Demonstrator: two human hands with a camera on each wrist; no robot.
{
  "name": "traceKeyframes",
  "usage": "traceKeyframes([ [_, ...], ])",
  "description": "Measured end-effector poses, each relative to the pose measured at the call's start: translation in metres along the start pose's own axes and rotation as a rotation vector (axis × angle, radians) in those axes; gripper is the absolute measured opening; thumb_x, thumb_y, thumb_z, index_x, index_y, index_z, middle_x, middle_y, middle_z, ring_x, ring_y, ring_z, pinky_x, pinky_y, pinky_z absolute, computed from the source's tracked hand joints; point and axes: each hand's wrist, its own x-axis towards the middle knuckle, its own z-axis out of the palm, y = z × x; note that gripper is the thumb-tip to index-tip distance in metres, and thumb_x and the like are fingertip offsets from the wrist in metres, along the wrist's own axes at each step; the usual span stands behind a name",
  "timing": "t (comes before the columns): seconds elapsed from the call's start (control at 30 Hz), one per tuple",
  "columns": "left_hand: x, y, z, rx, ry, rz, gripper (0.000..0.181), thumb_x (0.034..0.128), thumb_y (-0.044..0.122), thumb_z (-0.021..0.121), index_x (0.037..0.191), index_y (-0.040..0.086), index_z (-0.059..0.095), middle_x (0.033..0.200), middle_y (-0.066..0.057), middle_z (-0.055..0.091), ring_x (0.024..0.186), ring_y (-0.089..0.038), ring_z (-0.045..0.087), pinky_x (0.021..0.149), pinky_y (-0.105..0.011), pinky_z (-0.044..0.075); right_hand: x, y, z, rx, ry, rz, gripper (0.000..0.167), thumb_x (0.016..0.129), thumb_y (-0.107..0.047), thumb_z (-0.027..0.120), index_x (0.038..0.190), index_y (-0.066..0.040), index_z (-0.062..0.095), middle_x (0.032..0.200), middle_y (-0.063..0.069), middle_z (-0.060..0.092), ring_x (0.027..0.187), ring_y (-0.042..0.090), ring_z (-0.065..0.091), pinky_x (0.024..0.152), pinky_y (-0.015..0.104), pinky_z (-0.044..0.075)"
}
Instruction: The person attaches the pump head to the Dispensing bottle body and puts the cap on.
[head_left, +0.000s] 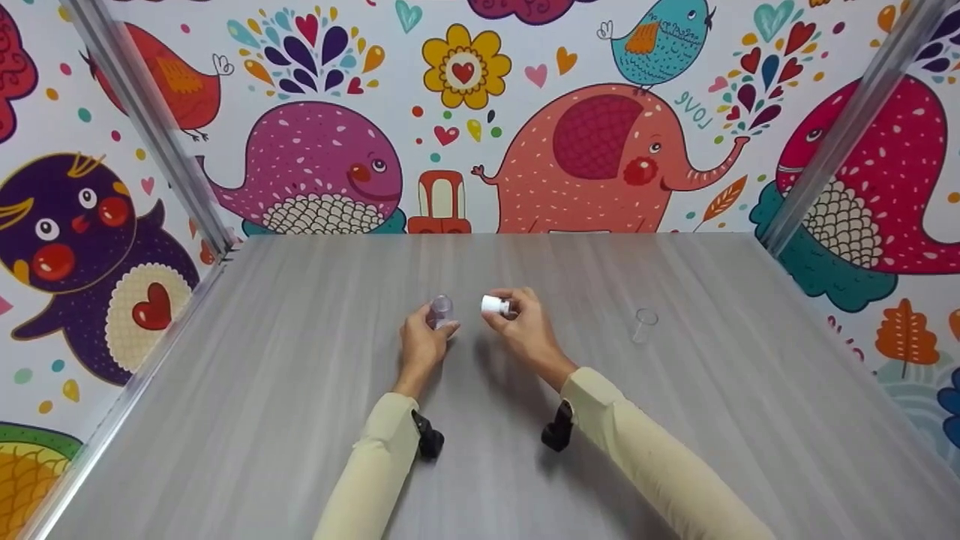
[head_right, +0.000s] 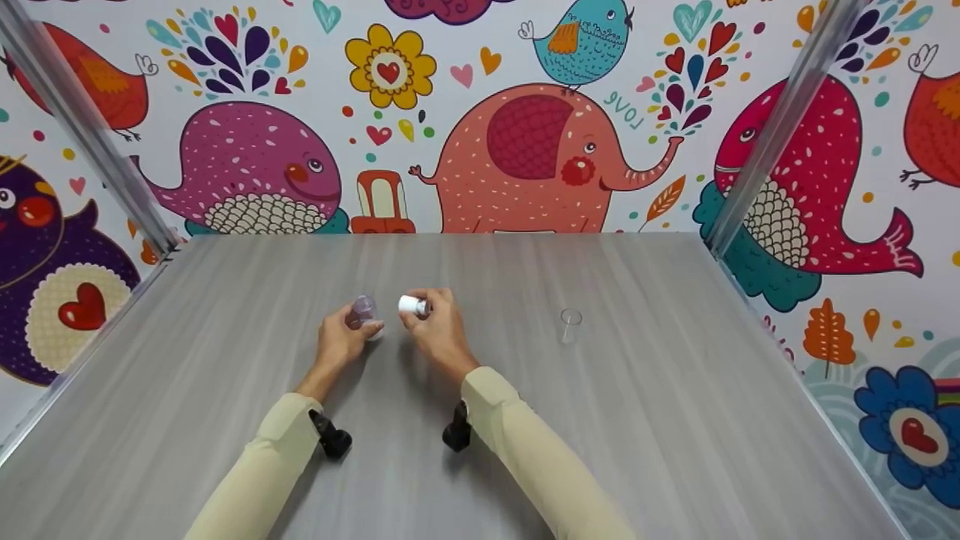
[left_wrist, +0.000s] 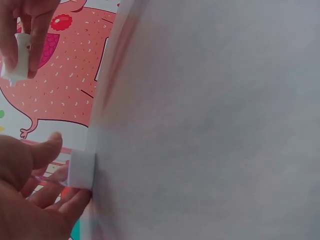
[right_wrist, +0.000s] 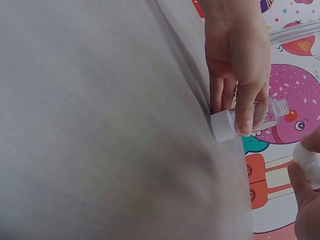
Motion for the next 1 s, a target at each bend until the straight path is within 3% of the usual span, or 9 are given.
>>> traceKeyframes([
  [0.43,0.0,0.0,-0.001,-0.01,0.012,0.009,0.035,0.0839,0.007,0.078,0.117,-0.002,0.069,0.114,-0.021,0.073,0.105,-0.032,0.068,0.094,-0.045,0.052,0.004,-0.004,0.01,0.053,0.025,0.026,0.037,0.085,-0.003,0.076,0.118,-0.005,0.058,0.116,0.013,0.066,0.107,0.024,0.062,0.093,0.04,0.054],
  [0.63,0.0,-0.001,0.0,0.007,0.007,0.016,0.034,0.0842,0.007,0.078,0.115,-0.004,0.069,0.114,-0.022,0.072,0.105,-0.032,0.069,0.094,-0.046,0.052,0.006,-0.005,0.013,0.061,0.029,0.017,0.034,0.086,-0.002,0.075,0.115,-0.003,0.058,0.114,0.015,0.067,0.106,0.024,0.064,0.091,0.038,0.055],
  [1.0,-0.001,0.001,-0.001,0.012,0.013,0.03,0.033,0.0837,0.007,0.078,0.113,-0.004,0.069,0.112,-0.022,0.073,0.104,-0.034,0.068,0.093,-0.047,0.052,0.01,-0.015,0.017,0.052,-0.016,0.004,0.035,0.086,-0.006,0.076,0.118,-0.007,0.059,0.117,0.012,0.066,0.106,0.024,0.064,0.095,0.038,0.055],
])
